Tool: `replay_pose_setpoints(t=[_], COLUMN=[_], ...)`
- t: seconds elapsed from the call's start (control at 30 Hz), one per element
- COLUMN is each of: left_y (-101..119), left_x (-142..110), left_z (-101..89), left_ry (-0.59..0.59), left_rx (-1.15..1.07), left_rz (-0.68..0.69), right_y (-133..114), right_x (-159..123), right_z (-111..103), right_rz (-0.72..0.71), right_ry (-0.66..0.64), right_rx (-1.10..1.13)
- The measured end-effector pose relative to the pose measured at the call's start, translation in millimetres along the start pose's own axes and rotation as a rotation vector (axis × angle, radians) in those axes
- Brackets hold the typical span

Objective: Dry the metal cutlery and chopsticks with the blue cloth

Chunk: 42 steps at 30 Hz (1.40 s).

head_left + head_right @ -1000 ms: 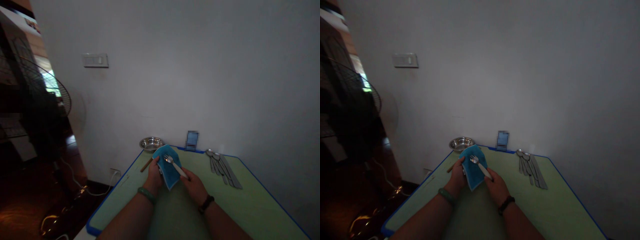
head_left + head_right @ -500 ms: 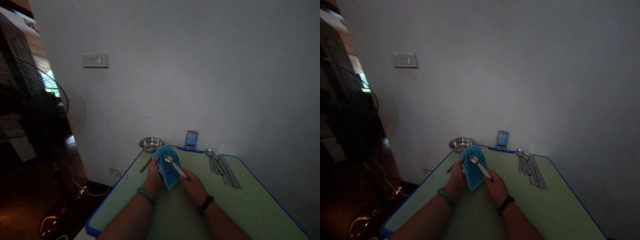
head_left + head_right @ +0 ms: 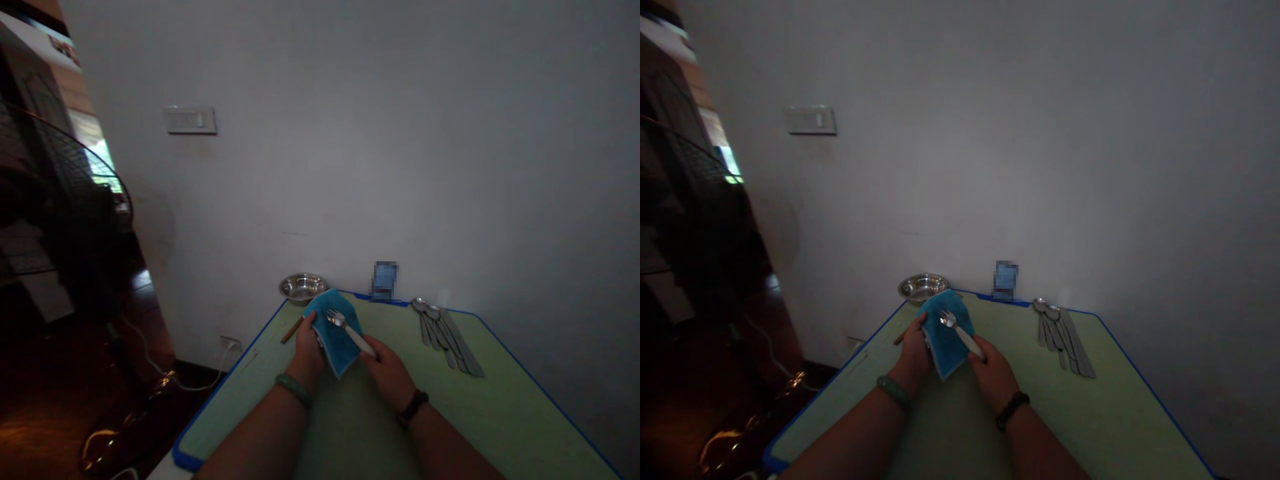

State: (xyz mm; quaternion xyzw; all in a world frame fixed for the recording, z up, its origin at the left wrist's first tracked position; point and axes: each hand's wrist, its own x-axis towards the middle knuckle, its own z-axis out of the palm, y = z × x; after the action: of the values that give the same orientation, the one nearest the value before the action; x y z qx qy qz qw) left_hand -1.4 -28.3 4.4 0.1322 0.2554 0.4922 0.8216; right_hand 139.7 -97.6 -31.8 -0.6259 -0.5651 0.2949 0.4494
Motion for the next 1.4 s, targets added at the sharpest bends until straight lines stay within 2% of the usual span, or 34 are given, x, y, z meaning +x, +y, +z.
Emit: replay_pose_setpoints(t=[0.2, 0.37, 0.57, 0.9, 1.2, 1.4], left_y=[1.7, 3.1, 3.4, 4.2, 3.5, 3.4], left_x=[-4.0, -5.4, 0.0, -0.9, 0.6, 5.2], left_z=[3.9, 5.6, 1.1, 1.1, 2.0, -2.8], left_ry=[0.095, 0.15, 0.108, 0.104, 0.129, 0.118], left_rx=[0.102, 0.096, 0.026, 0.0, 0.002, 0.003], left_rz=[0.071, 0.123, 0.113, 0.108, 0.13, 0.132], right_y=[0.1, -3.9, -10.1, -9.6, -9.6, 1.2], right_x=[-0.2, -1.9, -3.8, -4.8, -5.2, -1.2], right_z=[0.2, -0.3, -1.4, -1.7, 1.7, 6.7], right_rz=[-0.017, 0.029, 0.032, 0.01, 0.023, 0.025], right_ry=[0.008, 0.031, 0.034, 0.03, 0.02, 0.039], right_rx=[0.026, 0.014, 0.013, 0.005, 0.087, 0.186])
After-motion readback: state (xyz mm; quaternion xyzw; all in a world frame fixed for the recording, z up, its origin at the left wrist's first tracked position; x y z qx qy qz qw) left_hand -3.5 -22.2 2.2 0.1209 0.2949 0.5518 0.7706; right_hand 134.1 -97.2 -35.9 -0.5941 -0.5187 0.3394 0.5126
